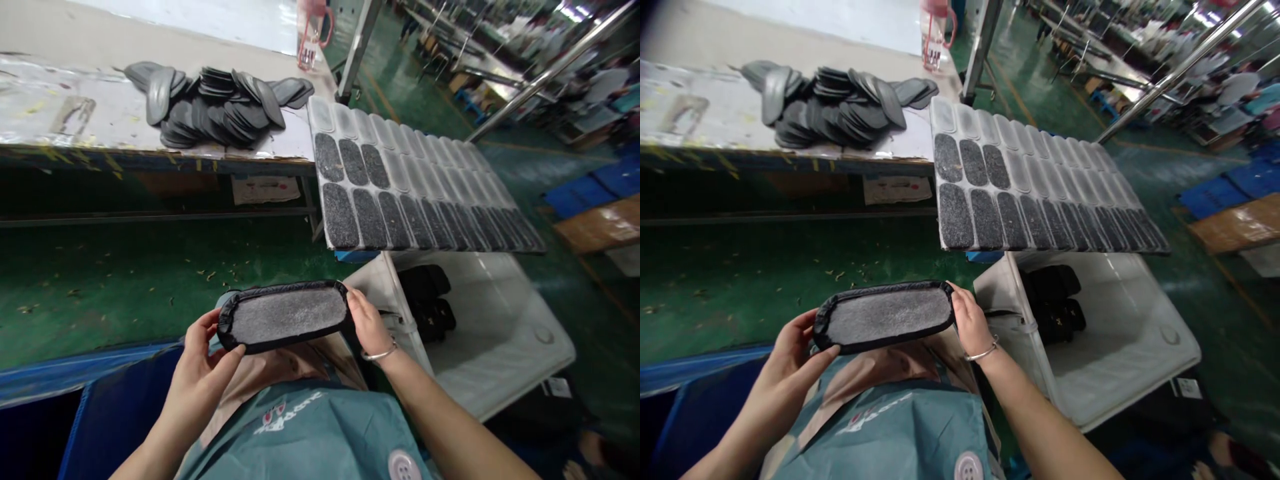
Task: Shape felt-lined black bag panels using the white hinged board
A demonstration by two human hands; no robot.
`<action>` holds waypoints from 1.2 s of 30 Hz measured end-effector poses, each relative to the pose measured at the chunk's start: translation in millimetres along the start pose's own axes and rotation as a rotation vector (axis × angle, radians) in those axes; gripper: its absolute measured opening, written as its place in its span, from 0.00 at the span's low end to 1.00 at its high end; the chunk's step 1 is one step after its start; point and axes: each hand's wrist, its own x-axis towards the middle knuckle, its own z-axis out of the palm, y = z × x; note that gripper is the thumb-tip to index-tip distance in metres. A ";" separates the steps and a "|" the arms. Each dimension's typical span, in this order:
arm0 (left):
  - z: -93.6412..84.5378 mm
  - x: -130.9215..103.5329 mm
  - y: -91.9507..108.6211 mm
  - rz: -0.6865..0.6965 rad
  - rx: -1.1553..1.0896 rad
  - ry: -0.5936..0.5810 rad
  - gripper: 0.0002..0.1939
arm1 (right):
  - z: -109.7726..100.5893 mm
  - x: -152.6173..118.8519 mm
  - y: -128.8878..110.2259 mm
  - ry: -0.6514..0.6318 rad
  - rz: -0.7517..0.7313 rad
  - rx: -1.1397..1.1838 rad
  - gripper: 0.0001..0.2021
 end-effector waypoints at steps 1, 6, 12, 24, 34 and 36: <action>1.2 0.0 0.5 -0.001 0.005 0.005 0.31 | 5.2 -0.8 -2.2 0.039 0.009 -0.017 0.22; 6.3 -1.1 0.8 0.029 0.020 0.058 0.32 | 15.8 2.9 -11.2 0.131 0.033 -0.088 0.22; 2.4 -3.8 3.1 0.016 -0.072 -0.006 0.32 | 6.7 -12.0 -6.1 0.072 0.034 0.016 0.23; 5.1 -1.1 -10.5 0.099 -0.016 0.044 0.32 | 53.6 -33.9 -14.0 0.462 0.091 -0.073 0.26; 1.3 -2.0 -17.9 0.074 -0.078 0.009 0.32 | -12.6 20.3 -4.1 -0.186 0.384 0.536 0.30; 1.0 -2.0 -17.2 0.063 -0.095 0.012 0.33 | -15.2 35.9 -3.1 -0.283 0.340 0.507 0.28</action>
